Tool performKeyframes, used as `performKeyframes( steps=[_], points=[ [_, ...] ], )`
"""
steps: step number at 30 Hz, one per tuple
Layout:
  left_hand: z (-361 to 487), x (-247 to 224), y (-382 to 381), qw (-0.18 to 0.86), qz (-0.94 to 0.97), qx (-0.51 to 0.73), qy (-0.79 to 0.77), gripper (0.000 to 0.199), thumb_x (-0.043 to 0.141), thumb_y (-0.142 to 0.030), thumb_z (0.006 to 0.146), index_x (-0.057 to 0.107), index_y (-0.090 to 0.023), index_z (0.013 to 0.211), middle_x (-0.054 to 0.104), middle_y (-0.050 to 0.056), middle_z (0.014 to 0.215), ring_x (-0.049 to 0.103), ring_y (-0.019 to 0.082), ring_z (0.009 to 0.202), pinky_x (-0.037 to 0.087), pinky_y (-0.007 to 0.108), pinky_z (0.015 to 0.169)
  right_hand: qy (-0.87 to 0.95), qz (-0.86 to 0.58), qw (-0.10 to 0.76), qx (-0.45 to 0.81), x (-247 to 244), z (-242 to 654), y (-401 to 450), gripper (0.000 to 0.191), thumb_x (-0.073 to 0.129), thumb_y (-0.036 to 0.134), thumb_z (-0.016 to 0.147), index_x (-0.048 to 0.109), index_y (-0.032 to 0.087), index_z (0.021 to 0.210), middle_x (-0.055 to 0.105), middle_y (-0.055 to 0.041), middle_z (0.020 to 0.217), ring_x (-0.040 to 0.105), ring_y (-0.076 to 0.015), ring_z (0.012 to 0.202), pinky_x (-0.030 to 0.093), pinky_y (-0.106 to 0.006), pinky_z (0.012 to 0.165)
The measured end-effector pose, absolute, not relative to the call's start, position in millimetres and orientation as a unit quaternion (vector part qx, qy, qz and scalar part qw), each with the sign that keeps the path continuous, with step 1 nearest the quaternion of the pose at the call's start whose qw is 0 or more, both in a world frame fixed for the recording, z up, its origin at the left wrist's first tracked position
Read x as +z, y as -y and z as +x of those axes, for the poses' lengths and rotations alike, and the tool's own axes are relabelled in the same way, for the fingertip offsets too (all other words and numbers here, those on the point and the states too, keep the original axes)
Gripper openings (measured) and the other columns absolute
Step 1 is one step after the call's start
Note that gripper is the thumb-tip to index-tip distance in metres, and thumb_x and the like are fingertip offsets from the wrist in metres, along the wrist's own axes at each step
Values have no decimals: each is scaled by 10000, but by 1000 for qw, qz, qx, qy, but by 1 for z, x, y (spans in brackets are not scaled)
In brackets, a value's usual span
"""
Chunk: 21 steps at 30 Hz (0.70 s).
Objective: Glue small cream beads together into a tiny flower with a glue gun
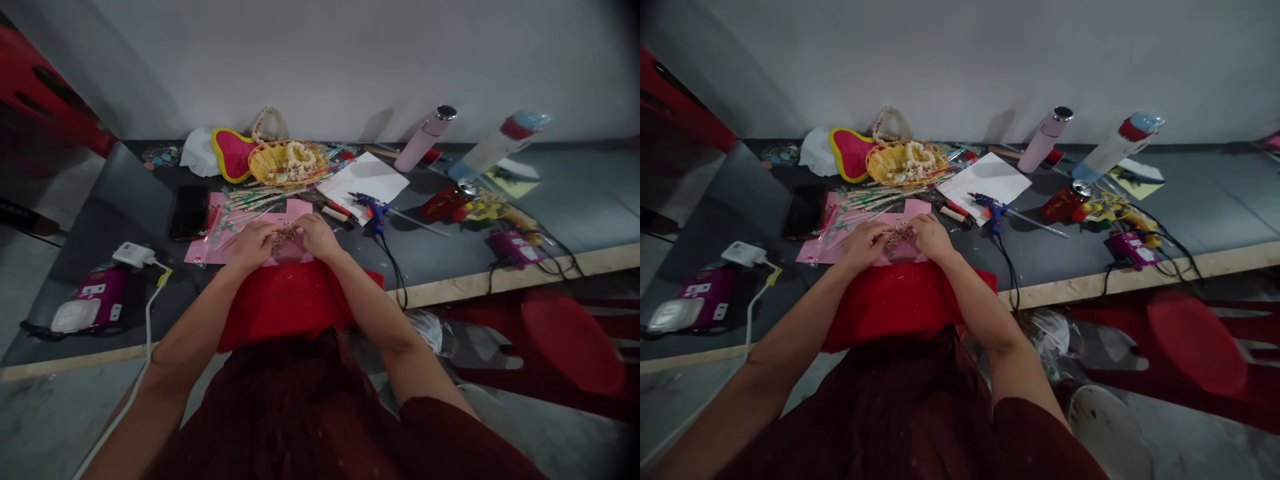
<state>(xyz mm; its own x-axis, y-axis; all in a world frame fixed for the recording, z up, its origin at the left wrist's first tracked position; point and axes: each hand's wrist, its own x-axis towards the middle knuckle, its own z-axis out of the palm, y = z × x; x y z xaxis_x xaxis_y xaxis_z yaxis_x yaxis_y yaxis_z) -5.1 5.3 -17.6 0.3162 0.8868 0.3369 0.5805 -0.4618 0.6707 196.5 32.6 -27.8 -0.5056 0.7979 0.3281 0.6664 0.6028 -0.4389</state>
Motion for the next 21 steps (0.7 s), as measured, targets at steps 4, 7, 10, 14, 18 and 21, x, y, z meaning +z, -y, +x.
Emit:
performKeyframes(
  steps=[4, 7, 10, 14, 18, 21],
  points=[
    [-3, -17, -4, 140, 833, 242, -477, 329, 438, -179, 811, 655, -201, 1056, 672, 78, 1097, 569, 231, 1044, 362, 402, 964, 859, -459, 215, 75, -24, 187, -32, 429, 422, 93, 816, 564, 144, 1217, 585, -95, 1224, 444, -257, 1086, 357, -412, 932],
    [-3, -16, -2, 98, 850, 195, -479, 349, 407, -170, 818, 646, -185, 1071, 668, 85, 1101, 576, 224, 1022, 375, 396, 955, 856, -483, 174, 67, -21, 180, -30, 405, 436, 183, 854, 547, 225, 1241, 544, -59, 1290, 385, -295, 1127, 375, -430, 856],
    [-3, -17, -2, 96, 856, 183, -473, 318, 407, -185, 820, 665, -180, 1005, 685, 85, 1037, 587, 227, 975, 398, 388, 920, 865, -466, 167, 83, -19, 179, -28, 304, 450, 204, 860, 633, 245, 1099, 609, -49, 1180, 408, -272, 1096, 371, -416, 859],
    [-4, -19, -3, 97, 846, 189, -489, 297, 422, -222, 827, 668, -181, 988, 687, 82, 984, 586, 229, 938, 409, 375, 889, 864, -444, 208, 112, -22, 185, -33, 258, 447, 121, 831, 669, 178, 949, 655, -64, 1022, 491, -216, 976, 370, -369, 899],
    [-4, -17, -2, 86, 838, 194, -502, 292, 454, -304, 831, 668, -185, 991, 676, 81, 967, 571, 234, 937, 398, 377, 896, 839, -455, 280, 100, -26, 196, -39, 306, 418, 52, 803, 639, 137, 997, 645, -92, 1004, 526, -208, 959, 369, -359, 922],
    [-3, -17, -2, 83, 843, 176, -502, 286, 500, -350, 803, 674, -203, 976, 660, 79, 966, 559, 239, 952, 390, 381, 903, 811, -476, 323, 104, -23, 205, -39, 255, 443, 98, 822, 624, 139, 998, 634, -94, 968, 543, -199, 909, 409, -333, 849]
  ],
)
